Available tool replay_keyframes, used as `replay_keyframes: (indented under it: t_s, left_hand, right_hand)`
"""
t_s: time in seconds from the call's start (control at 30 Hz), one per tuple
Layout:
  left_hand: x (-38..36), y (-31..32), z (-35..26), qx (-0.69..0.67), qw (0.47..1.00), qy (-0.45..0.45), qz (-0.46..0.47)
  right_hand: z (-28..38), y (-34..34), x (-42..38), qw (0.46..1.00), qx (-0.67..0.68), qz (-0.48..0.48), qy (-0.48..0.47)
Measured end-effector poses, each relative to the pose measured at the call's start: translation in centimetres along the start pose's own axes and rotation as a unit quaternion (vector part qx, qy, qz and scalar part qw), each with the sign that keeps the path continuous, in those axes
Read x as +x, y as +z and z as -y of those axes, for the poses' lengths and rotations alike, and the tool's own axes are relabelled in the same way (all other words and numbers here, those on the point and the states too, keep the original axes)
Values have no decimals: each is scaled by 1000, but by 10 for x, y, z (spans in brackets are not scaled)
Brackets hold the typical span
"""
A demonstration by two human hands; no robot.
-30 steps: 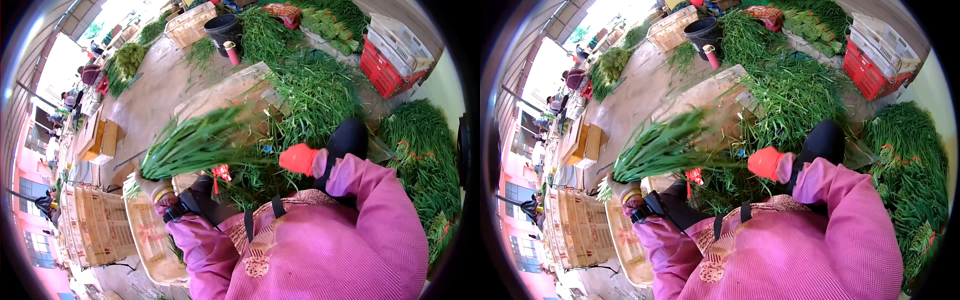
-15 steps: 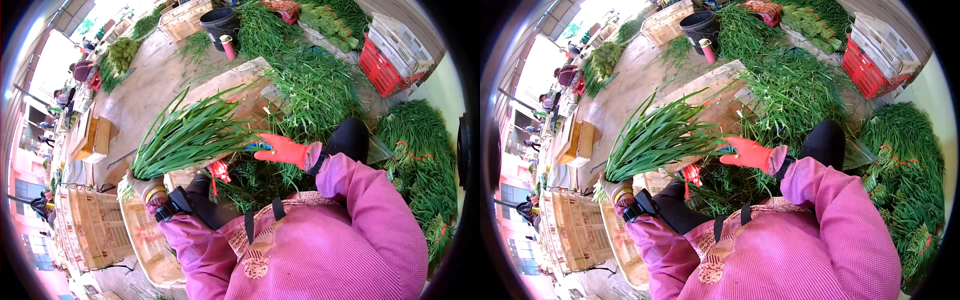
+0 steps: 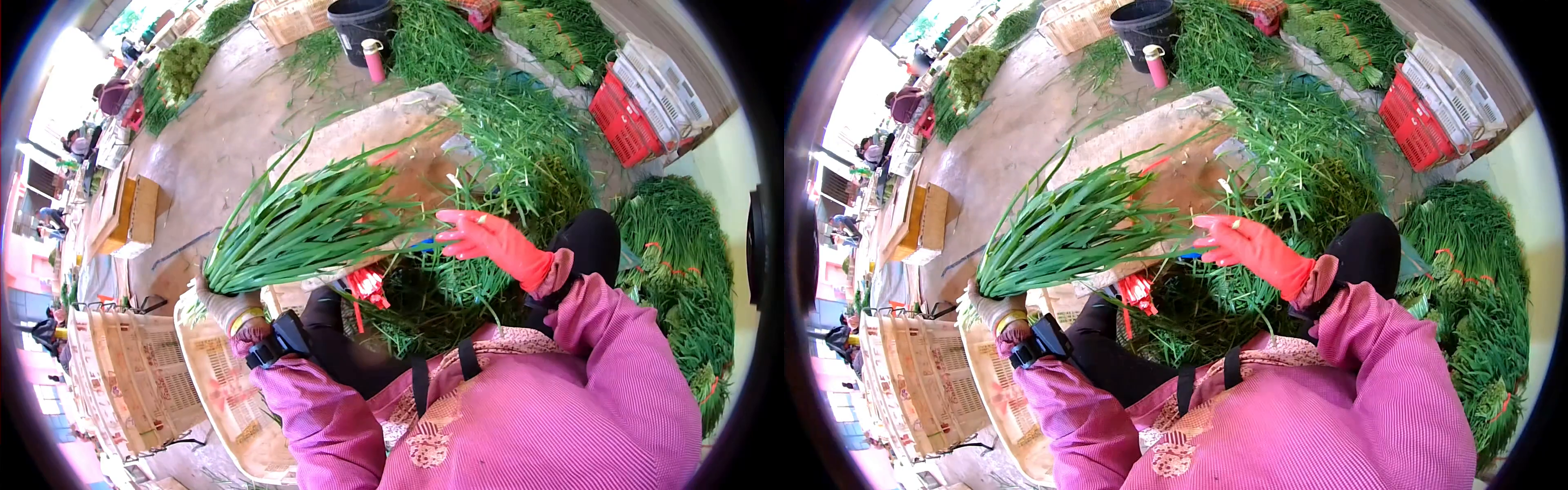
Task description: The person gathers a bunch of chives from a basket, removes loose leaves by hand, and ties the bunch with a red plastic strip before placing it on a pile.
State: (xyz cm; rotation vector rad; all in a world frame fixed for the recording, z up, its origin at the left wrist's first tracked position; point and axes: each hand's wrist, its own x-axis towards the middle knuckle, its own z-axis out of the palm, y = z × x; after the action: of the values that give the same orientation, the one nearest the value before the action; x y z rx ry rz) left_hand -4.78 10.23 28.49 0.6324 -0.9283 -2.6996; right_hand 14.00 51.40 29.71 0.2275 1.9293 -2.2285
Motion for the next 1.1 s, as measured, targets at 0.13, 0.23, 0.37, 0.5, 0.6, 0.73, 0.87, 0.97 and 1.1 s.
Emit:
replay_keyframes:
  t_s: [0.13,0.23,0.37,0.5,0.6,0.73,0.87,0.97,1.1]
  left_hand:
    - [10,8,8,22,999,-49,5]
    - [18,19,18,22,998,-54,-10]
    - [28,25,41,24,999,-44,9]
    - [29,29,58,12,999,-47,10]
    - [9,32,62,3,997,-60,57]
    - [-33,47,64,7,998,-31,46]
    - [-61,48,59,11,996,-24,87]
    - [-79,53,50,2,995,-25,99]
    - [-104,67,41,15,994,-15,109]
  right_hand:
    - [2,2,9,999,38,-11,14]
    - [9,-8,13,996,19,-83,6]
    - [30,-3,11,982,4,-178,-64]
    - [65,13,0,972,47,-179,-142]
    - [99,33,-14,967,83,-131,-201]
    - [128,42,-31,933,121,67,-333]
    - [148,36,-69,977,-179,-11,-115]
    - [115,25,-74,979,-180,-10,94]
    - [77,26,-88,929,-316,105,159]
